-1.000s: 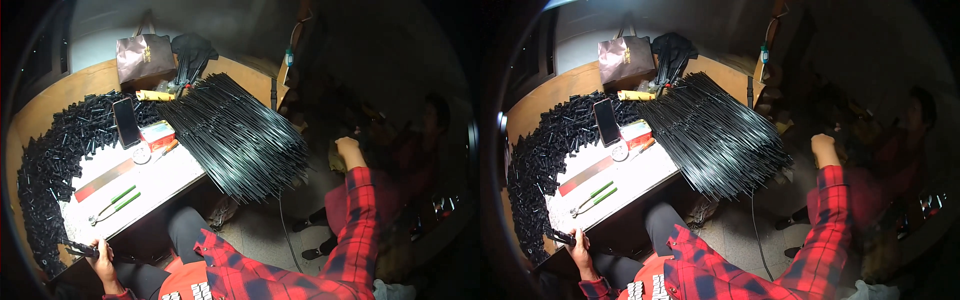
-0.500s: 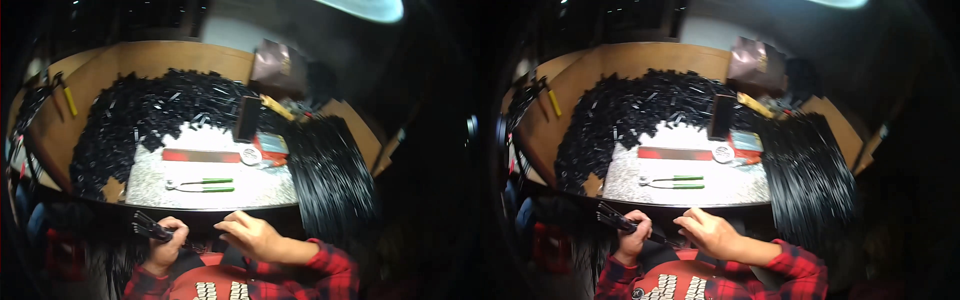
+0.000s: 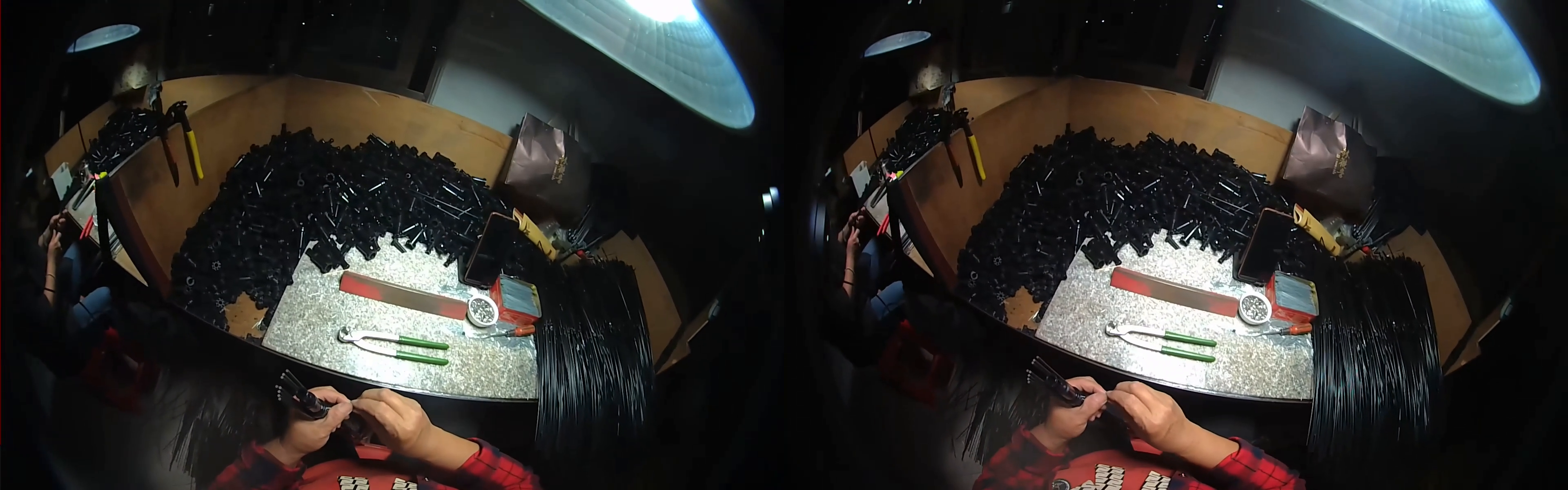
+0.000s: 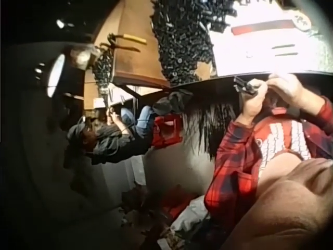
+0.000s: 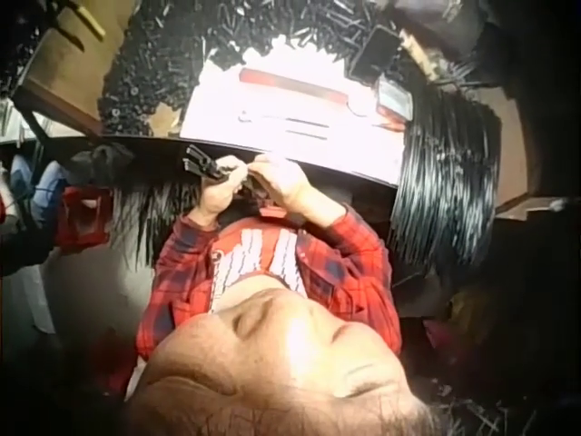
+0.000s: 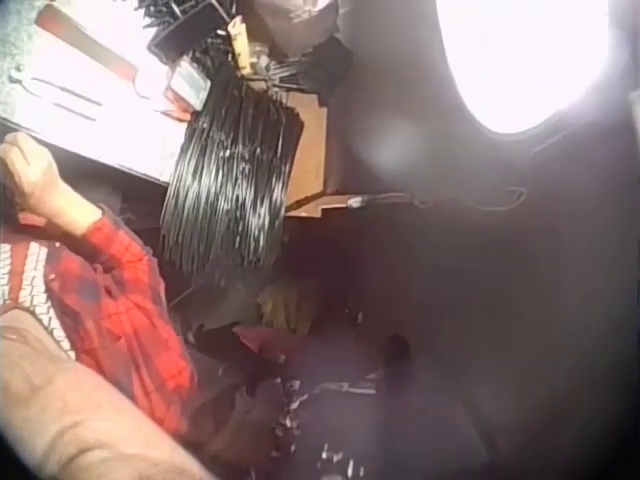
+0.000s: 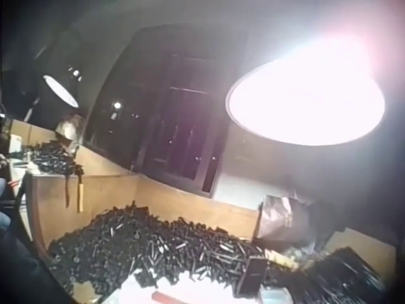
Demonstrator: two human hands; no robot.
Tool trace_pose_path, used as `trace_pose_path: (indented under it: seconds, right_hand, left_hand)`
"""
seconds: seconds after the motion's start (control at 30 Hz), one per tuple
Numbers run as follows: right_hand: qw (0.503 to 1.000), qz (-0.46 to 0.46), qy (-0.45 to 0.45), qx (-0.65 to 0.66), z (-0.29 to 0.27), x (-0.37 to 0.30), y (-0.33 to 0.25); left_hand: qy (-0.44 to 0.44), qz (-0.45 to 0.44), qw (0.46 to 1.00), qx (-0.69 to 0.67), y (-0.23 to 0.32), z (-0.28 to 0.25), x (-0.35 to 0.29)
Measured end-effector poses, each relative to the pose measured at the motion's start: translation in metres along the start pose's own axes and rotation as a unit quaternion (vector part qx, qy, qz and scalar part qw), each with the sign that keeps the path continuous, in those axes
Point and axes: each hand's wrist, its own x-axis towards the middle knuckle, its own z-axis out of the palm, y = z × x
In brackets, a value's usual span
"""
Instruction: Assembling black mechanical rod components using pliers and a hammer at a factory workbench.
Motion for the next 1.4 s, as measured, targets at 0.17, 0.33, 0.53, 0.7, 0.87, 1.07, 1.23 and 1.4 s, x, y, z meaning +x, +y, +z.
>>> trace_pose_path:
  seconds: [0.17,0.33,0.53,0.7,0.87,1.07,1.23,1.4]
  right_hand:
    - [1.0,-0.011,0.01,-0.009,0.002,-0.005,0.014]
    - [0.997,-0.04,0.012,-0.059,-0.002,-0.005,0.02]
    - [0.994,-0.005,-0.028,-0.104,-0.003,-0.005,0.021]
    - [0.985,0.156,0.035,0.061,-0.001,0.001,0.023]
    - [0.967,0.19,0.033,0.165,-0.001,0.01,0.012]
    - [0.961,0.178,0.014,0.209,0.009,0.006,0.0]
    - [0.962,0.176,0.0,0.206,0.01,0.005,-0.004]
    - [0.964,0.177,-0.01,0.196,0.011,0.007,-0.005]
  left_hand:
    - [0.003,-0.004,1.0,-0.001,-0.007,0.002,0.01]
    - [-0.01,0.0,1.0,-0.007,-0.013,0.004,0.015]
    - [-0.009,0.025,0.997,0.069,-0.022,0.008,0.018]
    - [0.014,0.119,0.988,0.094,-0.034,0.0,0.02]
    - [-0.016,0.098,0.995,0.029,-0.022,0.003,0.025]
    - [-0.032,0.059,0.998,-0.007,-0.02,0.002,0.013]
    - [-0.061,0.023,0.998,-0.024,-0.013,0.004,0.007]
    - [-0.039,0.032,0.998,-0.043,-0.023,0.004,0.006]
